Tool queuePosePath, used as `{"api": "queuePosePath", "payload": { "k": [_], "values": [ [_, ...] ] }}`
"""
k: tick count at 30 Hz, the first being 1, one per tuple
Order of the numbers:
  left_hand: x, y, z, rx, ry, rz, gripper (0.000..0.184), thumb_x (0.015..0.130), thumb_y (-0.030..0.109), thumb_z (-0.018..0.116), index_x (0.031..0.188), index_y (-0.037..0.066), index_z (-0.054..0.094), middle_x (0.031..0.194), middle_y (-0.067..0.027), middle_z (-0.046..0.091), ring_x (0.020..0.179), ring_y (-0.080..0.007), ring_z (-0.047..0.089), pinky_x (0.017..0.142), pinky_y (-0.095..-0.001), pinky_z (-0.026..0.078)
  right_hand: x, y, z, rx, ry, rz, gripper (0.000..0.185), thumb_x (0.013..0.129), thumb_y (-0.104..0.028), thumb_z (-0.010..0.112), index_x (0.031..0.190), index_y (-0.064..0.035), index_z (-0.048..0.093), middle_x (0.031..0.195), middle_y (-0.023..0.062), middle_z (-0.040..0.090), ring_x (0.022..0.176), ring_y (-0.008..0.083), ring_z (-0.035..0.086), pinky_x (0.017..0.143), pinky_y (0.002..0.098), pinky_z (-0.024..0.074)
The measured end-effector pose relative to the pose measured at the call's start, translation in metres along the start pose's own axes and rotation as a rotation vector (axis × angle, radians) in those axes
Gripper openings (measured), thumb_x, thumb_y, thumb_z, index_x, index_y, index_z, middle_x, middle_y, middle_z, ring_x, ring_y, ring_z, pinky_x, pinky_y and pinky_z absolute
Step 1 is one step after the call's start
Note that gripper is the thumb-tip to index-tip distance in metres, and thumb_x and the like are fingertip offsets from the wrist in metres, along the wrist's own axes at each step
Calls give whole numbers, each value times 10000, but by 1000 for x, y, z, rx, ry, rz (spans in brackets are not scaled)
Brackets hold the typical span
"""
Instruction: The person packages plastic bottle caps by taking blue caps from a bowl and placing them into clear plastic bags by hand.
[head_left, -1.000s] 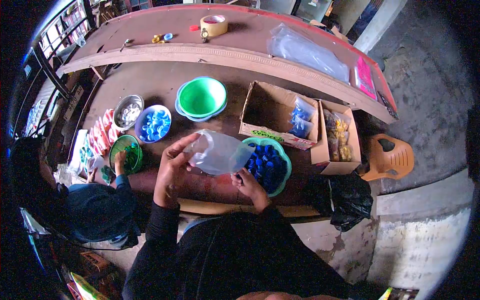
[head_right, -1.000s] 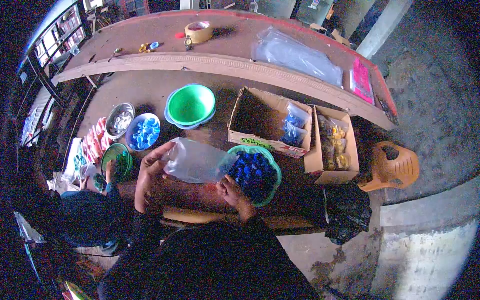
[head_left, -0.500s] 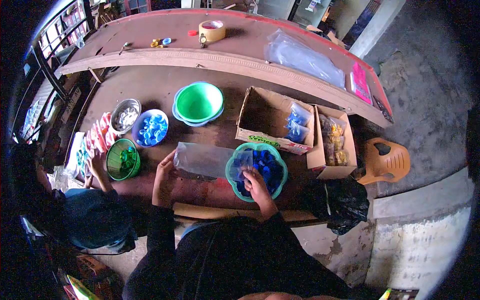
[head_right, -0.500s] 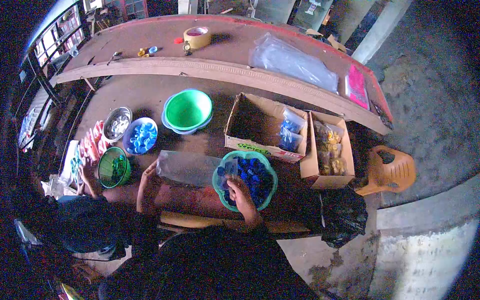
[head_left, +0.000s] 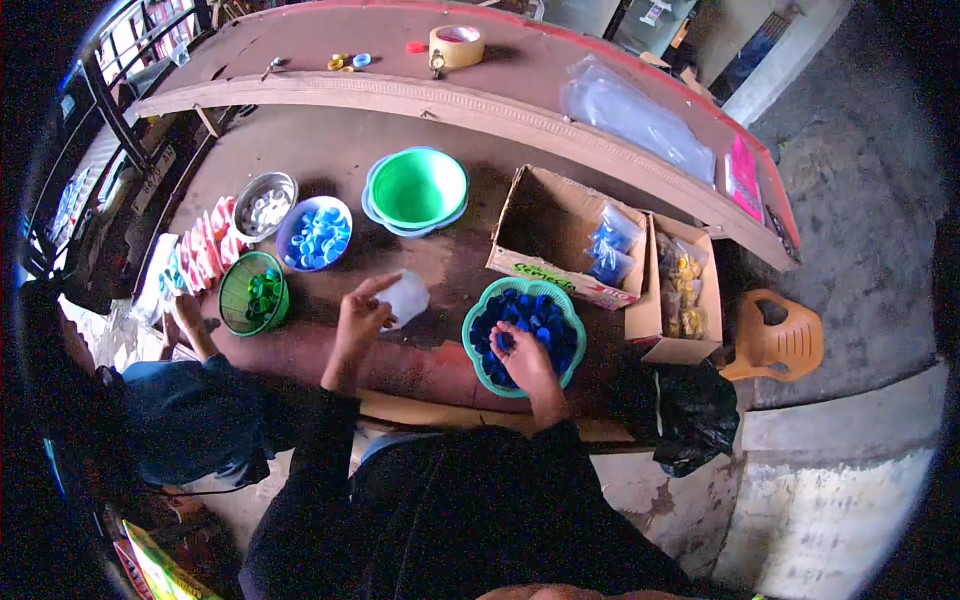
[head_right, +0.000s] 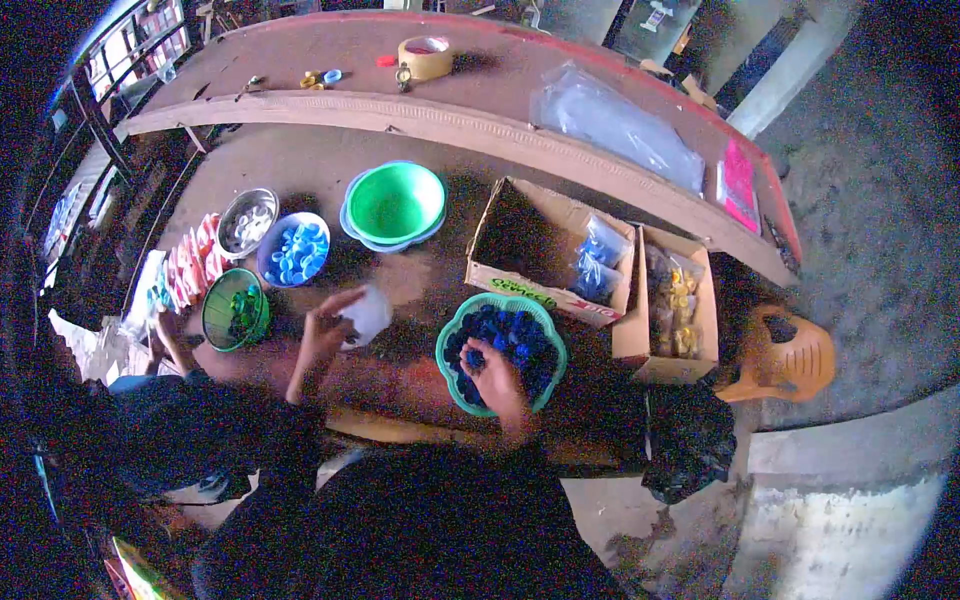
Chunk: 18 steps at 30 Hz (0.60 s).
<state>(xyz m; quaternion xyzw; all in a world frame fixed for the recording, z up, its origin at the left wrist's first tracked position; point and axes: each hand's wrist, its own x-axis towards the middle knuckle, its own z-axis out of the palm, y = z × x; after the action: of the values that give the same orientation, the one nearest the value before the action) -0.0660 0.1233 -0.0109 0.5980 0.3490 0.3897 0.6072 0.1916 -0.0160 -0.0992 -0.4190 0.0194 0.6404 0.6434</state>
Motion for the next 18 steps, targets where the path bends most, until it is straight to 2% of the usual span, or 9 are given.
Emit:
{"api": "queuePosePath", "payload": {
  "k": [2,3,4,6,8,11,12,14,18],
  "values": [
    [-2,-14,8,138,19,143,474,696,-85,464,1151,3,563,997,-109,616,590,-115,593,556,-235,492,-4,7,-11,-8,-245,-131,294,819,-20,443,1090,15,549,1061,132,562,995,228,543,886,362,448],
    [-5,-20,16,523,29,182,485,684,-94,478,1149,14,564,1013,-129,619,583,-146,614,557,-251,494,-3,8,-17,-59,-322,-178,401,775,57,392,1159,20,497,1135,144,518,1082,259,491,978,415,374],
    [0,-75,14,347,27,190,479,680,-81,498,1136,40,579,1024,-141,619,656,-217,640,608,-292,504,-5,7,-17,-73,-328,-167,401,775,57,392,1159,20,497,1135,144,518,1082,259,491,978,415,374],
    [-21,-72,48,556,28,-9,445,686,-55,520,1114,43,592,1044,-154,612,792,-276,641,692,-331,503,-9,9,-11,-251,-205,-274,420,772,52,406,1184,17,484,1133,144,511,1099,262,482,986,414,372],
    [-36,-88,63,434,-57,69,420,690,-24,535,1099,47,598,1060,-169,601,911,-324,607,776,-354,491,-12,11,-9,-279,-192,-250,393,793,54,421,1178,13,482,1131,134,510,1098,262,491,983,406,381],
    [-52,-113,79,519,-102,211,439,664,-25,528,1093,38,596,1091,-150,593,954,-333,588,811,-369,487,-13,16,-19,-317,-219,-315,333,837,62,443,1164,9,478,1115,110,508,1068,262,525,937,372,433],
    [-57,-119,82,497,-128,112,455,650,-38,513,1090,37,597,1119,-145,581,959,-328,586,814,-378,485,-14,18,-23,-325,-221,-306,333,837,62,443,1164,9,478,1115,110,508,1068,262,525,937,372,433],
    [-61,-123,84,523,-127,142,464,649,-38,496,1095,39,596,1137,-142,571,943,-334,589,811,-387,484,-21,20,-23,-437,-127,-269,337,837,73,443,1167,16,472,1102,108,508,1063,261,528,923,364,445],
    [-60,-132,82,500,-135,135,461,657,-23,487,1102,40,592,1156,-140,560,924,-345,590,802,-393,486,-29,25,-29,-527,-74,-265,335,845,52,473,1176,4,473,1099,107,508,1029,255,551,892,359,467]
  ]
}}
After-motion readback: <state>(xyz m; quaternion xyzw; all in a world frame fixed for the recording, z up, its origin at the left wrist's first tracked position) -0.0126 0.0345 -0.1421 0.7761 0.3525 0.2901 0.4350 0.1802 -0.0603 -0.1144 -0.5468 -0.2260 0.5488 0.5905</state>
